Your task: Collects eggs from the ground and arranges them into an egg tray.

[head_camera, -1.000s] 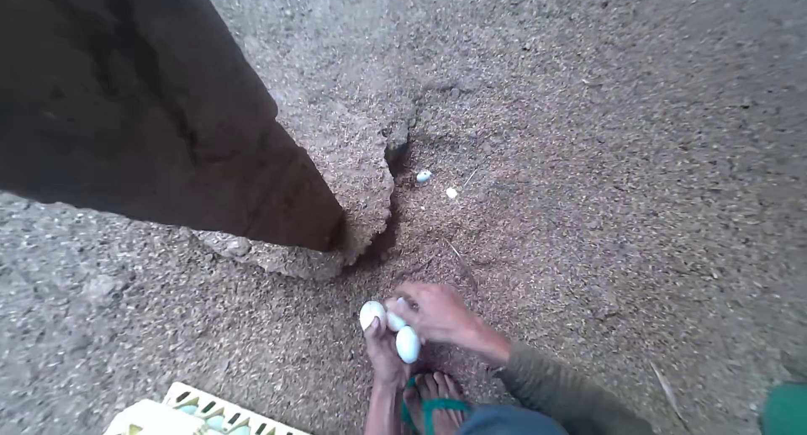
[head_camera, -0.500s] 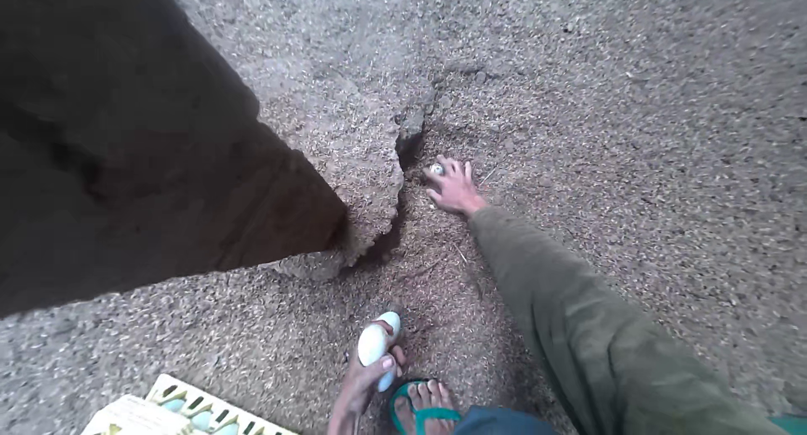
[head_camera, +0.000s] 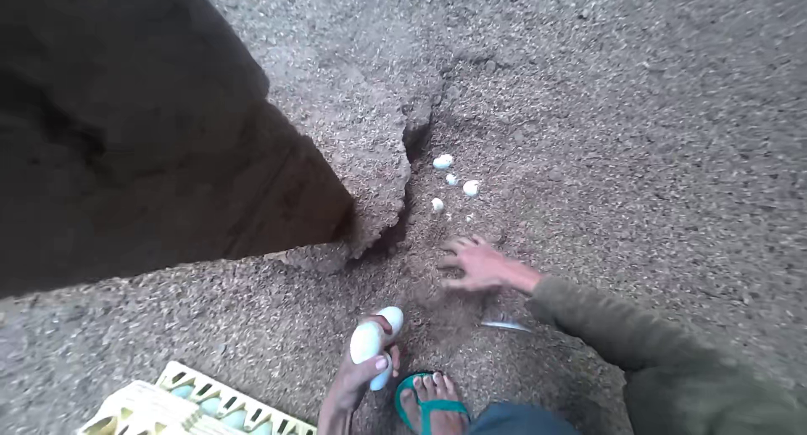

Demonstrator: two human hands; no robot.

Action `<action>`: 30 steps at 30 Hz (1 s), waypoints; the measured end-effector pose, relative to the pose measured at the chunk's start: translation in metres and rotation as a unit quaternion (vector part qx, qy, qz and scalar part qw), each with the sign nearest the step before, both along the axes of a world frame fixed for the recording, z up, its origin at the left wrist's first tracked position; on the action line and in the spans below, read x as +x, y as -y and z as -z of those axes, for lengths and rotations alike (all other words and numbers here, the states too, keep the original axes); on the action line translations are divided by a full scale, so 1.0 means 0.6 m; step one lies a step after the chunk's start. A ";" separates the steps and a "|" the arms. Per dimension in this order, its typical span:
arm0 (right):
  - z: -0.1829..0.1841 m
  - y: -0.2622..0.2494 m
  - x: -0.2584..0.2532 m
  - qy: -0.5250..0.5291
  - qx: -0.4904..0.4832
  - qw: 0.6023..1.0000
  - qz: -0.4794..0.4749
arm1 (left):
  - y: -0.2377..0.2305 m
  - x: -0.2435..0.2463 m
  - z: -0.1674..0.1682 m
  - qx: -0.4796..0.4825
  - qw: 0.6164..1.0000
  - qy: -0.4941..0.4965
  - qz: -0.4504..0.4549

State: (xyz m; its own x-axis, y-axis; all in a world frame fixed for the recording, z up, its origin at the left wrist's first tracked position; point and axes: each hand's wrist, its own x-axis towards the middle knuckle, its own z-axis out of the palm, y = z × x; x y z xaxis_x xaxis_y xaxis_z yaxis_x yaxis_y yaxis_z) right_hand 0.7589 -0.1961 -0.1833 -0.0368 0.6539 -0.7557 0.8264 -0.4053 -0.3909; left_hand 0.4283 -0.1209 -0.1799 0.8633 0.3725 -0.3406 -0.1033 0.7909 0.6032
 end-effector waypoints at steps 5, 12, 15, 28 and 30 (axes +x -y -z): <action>0.049 -0.113 0.113 0.063 0.176 0.967 0.174 | 0.011 -0.026 0.006 -0.004 1.000 0.022 0.001; 0.162 -0.134 -0.007 0.118 0.207 0.928 0.286 | 0.023 -0.038 0.000 -0.002 0.999 0.038 0.011; 0.137 -0.106 -0.046 0.158 0.231 0.917 0.284 | 0.022 -0.047 0.001 0.046 0.999 -0.002 0.018; 0.011 0.012 -0.107 0.076 0.021 0.996 0.045 | -0.033 -0.039 -0.116 0.360 0.903 -0.208 0.109; 0.001 0.011 -0.121 0.085 0.026 0.996 0.010 | -0.050 -0.051 -0.150 0.401 0.881 -0.222 0.120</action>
State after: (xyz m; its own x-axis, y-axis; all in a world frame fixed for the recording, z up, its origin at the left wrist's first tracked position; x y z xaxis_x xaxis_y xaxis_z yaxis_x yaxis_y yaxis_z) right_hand 0.6860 -0.2026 -0.1838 0.1017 0.6921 -0.7146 0.8749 -0.4042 -0.2669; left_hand 0.3977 -0.0912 -0.0902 0.7976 0.4719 -0.3756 0.3960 0.0599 0.9163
